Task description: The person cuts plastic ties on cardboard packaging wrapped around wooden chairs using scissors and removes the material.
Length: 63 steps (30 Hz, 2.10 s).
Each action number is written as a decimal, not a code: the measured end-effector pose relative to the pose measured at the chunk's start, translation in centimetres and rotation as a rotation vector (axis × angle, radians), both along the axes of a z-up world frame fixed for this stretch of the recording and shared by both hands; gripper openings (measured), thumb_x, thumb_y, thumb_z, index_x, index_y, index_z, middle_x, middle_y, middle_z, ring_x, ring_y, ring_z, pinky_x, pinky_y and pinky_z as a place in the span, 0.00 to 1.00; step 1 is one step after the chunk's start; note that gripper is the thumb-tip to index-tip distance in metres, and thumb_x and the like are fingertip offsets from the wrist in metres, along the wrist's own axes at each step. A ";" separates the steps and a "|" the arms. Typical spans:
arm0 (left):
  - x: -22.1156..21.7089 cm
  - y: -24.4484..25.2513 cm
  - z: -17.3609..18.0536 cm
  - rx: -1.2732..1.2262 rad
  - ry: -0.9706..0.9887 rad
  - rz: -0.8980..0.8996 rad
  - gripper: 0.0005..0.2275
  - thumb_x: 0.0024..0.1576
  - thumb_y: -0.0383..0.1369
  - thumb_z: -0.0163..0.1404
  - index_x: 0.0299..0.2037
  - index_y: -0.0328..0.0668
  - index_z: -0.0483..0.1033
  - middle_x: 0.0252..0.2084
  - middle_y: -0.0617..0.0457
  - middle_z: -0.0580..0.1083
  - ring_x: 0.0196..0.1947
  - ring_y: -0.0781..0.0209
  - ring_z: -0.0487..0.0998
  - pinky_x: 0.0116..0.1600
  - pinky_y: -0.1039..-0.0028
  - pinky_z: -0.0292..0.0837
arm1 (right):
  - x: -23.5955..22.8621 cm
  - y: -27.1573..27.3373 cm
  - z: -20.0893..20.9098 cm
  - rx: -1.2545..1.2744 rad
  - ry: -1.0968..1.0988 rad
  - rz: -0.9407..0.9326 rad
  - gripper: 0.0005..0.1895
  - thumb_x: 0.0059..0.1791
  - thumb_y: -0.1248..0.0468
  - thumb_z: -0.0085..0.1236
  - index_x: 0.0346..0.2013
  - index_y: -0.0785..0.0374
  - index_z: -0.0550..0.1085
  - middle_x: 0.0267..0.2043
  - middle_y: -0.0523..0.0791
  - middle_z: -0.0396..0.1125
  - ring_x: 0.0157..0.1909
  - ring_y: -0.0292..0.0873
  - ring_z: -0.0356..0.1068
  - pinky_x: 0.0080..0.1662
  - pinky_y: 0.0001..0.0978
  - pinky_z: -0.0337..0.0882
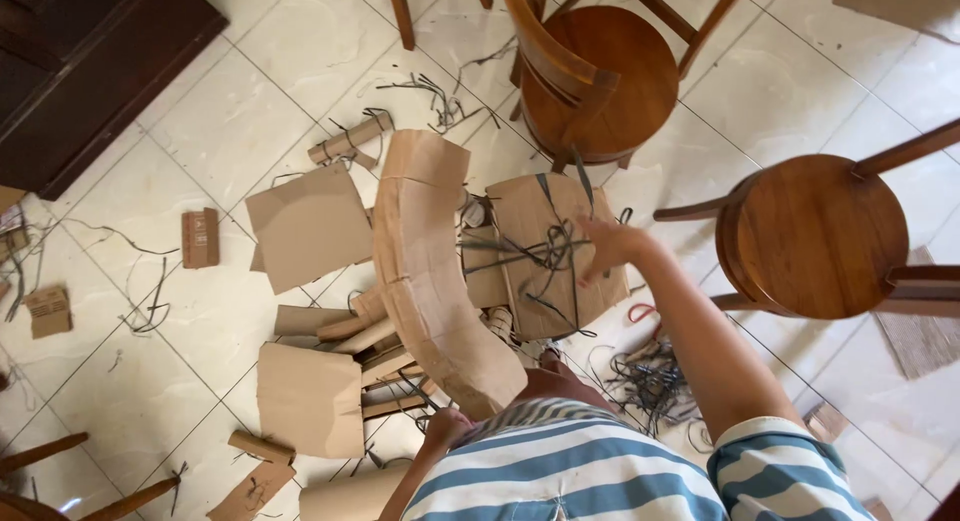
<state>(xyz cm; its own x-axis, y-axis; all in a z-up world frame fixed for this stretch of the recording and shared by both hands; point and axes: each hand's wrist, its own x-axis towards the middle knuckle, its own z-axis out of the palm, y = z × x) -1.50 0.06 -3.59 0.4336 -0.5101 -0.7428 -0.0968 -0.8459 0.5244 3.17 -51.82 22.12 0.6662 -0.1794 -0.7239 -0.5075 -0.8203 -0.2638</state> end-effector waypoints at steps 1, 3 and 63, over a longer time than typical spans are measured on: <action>-0.4 0.0 -0.6 0.078 -0.114 0.033 0.09 0.51 0.35 0.55 0.21 0.45 0.83 0.27 0.52 0.78 0.27 0.60 0.75 0.36 0.69 0.72 | -0.4 -0.2 1.6 0.129 -0.138 -0.132 0.65 0.34 0.55 0.76 0.77 0.42 0.44 0.78 0.42 0.47 0.75 0.52 0.52 0.71 0.54 0.56; -0.8 0.7 -1.3 0.111 -0.149 0.087 0.10 0.50 0.37 0.56 0.21 0.42 0.84 0.26 0.51 0.78 0.26 0.58 0.76 0.36 0.68 0.73 | -1.1 0.2 3.7 0.148 -0.411 -0.279 0.40 0.41 0.60 0.69 0.65 0.51 0.61 0.58 0.43 0.62 0.51 0.46 0.59 0.52 0.44 0.62; 18.5 -4.9 12.8 -0.296 0.259 1.071 0.31 0.64 0.57 0.33 0.57 0.37 0.75 0.39 0.47 0.75 0.31 0.60 0.69 0.31 0.76 0.59 | 11.3 20.4 -27.3 0.323 -0.188 -0.672 0.55 0.48 0.21 0.32 0.70 0.63 0.63 0.69 0.57 0.59 0.70 0.55 0.59 0.71 0.49 0.52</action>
